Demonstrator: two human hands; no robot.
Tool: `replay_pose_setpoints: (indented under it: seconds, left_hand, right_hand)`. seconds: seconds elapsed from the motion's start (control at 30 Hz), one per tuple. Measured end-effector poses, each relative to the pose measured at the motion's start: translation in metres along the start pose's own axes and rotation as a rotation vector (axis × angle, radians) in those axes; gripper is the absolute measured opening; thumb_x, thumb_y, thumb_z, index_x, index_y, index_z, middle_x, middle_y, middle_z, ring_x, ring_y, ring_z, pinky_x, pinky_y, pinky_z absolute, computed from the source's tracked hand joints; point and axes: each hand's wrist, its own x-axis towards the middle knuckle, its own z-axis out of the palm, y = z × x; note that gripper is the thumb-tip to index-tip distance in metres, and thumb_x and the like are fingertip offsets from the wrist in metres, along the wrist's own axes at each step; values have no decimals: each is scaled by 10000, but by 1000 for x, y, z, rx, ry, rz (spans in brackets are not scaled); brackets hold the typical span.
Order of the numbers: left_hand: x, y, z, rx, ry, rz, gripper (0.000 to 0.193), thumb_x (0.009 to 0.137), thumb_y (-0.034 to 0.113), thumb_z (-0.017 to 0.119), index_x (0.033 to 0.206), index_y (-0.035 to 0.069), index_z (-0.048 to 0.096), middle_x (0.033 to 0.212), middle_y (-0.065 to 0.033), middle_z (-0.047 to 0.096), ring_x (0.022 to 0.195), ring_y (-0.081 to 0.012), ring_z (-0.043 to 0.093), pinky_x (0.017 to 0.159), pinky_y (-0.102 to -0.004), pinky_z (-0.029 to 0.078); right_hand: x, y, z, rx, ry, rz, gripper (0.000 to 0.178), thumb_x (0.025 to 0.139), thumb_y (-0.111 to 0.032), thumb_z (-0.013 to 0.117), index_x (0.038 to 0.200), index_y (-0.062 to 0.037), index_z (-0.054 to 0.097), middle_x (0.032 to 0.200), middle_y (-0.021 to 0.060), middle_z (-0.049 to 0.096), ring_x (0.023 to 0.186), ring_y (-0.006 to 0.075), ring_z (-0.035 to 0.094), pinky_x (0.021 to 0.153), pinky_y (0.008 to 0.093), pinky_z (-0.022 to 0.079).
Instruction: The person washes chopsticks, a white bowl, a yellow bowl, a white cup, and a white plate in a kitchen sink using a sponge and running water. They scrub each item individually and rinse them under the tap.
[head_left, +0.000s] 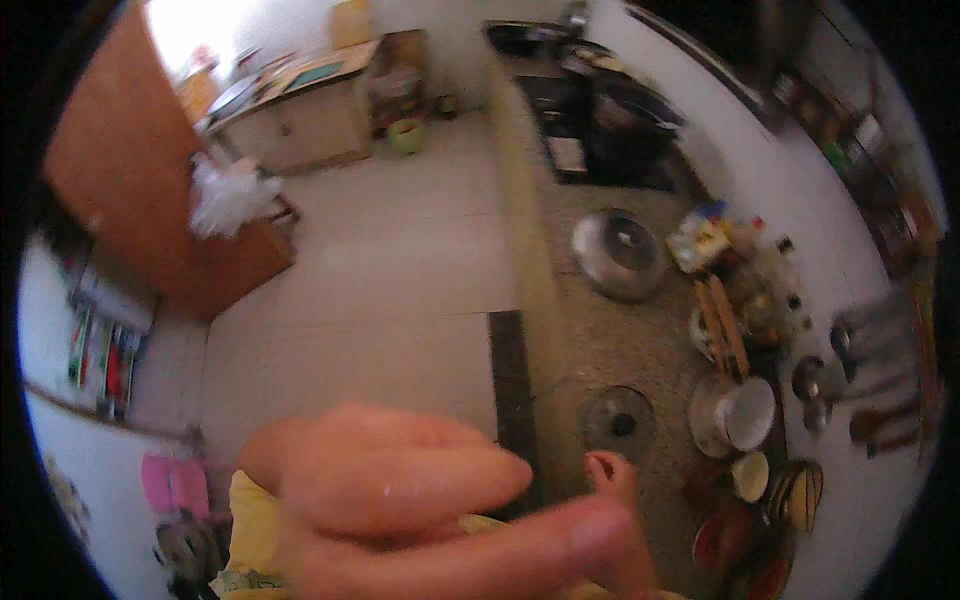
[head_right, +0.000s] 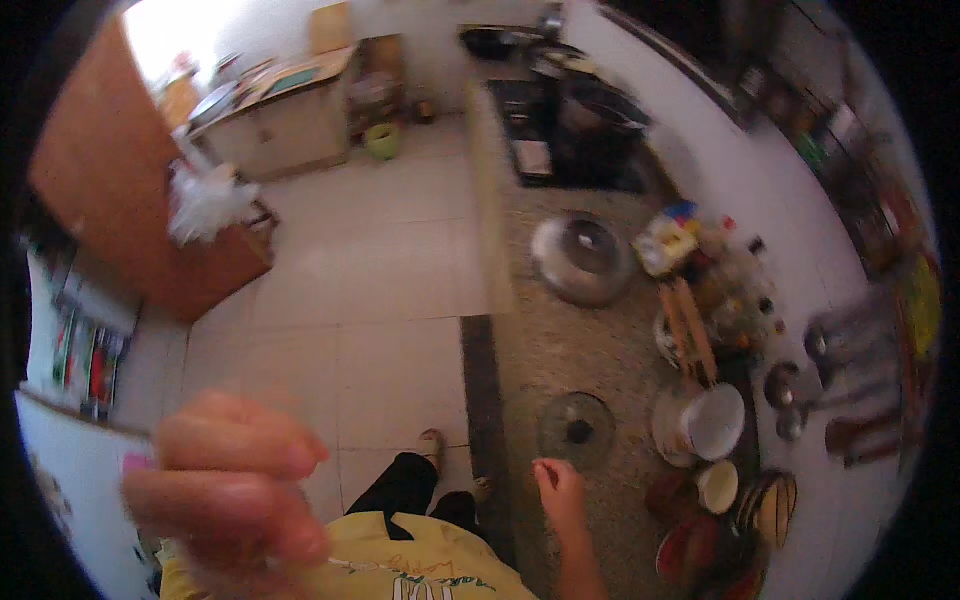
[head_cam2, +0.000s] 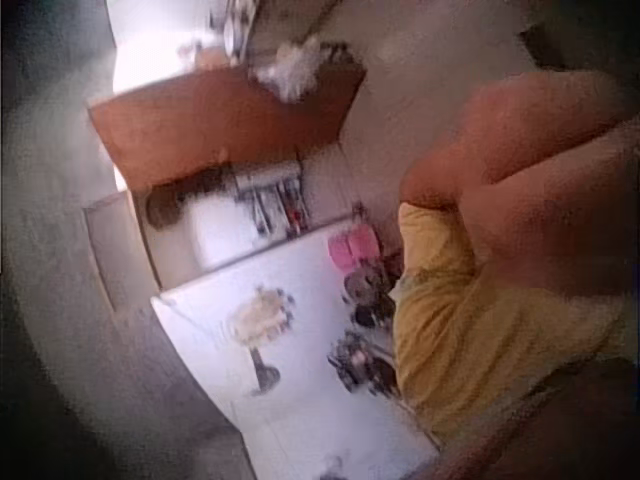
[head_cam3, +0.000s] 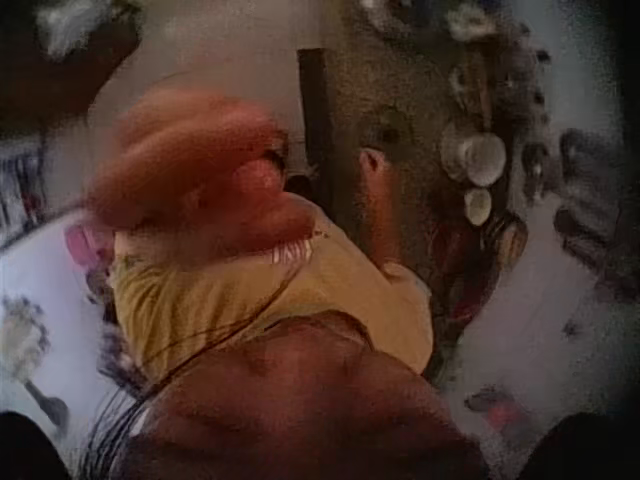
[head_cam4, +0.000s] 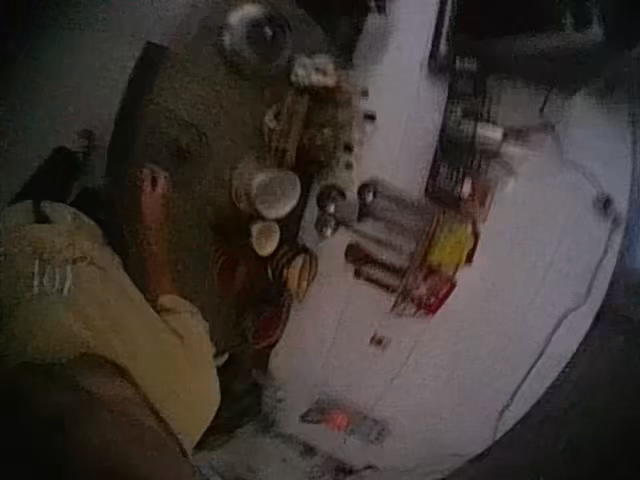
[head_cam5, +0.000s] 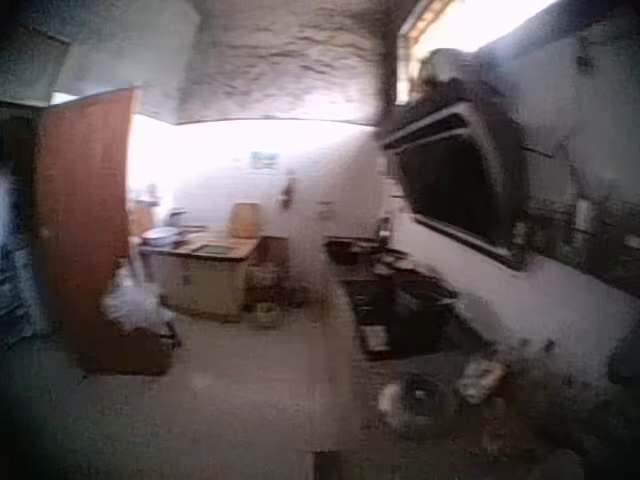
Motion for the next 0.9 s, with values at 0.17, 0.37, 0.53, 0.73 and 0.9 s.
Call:
replay_pose_setpoints:
  seconds: [0.17, 0.37, 0.53, 0.73, 0.9]
  left_hand:
    - [-21, 39, -166, 278, -116, -231, 236, 770, 253, 539, 985, 160, 516, 768, -47, 539, 571, -172, 505, 467, -274, 424]
    - [-73, 17, -303, 485, -69, -280, 223, 758, 223, 546, 966, 143, 530, 794, -55, 540, 591, -178, 512, 479, -271, 428]
    - [-100, -6, -409, 638, -74, -315, 213, 748, 197, 551, 951, 129, 543, 815, -61, 541, 607, -184, 518, 489, -269, 431]
    - [-128, -60, -508, 776, -125, -320, 202, 737, 166, 558, 932, 113, 557, 841, -69, 542, 628, -190, 526, 501, -266, 435]
    - [-147, -112, -564, 909, -119, -314, 194, 727, 141, 563, 916, 99, 570, 862, -75, 543, 644, -195, 532, 511, -264, 438]
  right_hand:
    - [29, -124, 101, 126, -316, -256, 161, 811, -101, 534, 904, 19, 586, 795, 66, 599, 728, 109, 570, 661, 224, 451]
    - [5, -203, 262, 223, -512, -296, 161, 821, -98, 521, 888, 35, 580, 781, 70, 602, 703, 108, 566, 653, 230, 458]
    - [-26, -259, 380, 70, -667, -395, 182, 827, -116, 519, 879, 48, 578, 765, 77, 608, 711, 124, 576, 666, 246, 473]
    - [-27, -342, 485, -11, -784, -453, 165, 822, -92, 516, 907, 29, 589, 773, 85, 620, 704, 127, 587, 664, 241, 472]
    - [7, -373, 581, -110, -850, -562, 170, 814, -114, 527, 899, 16, 595, 751, 80, 619, 701, 128, 585, 655, 238, 463]
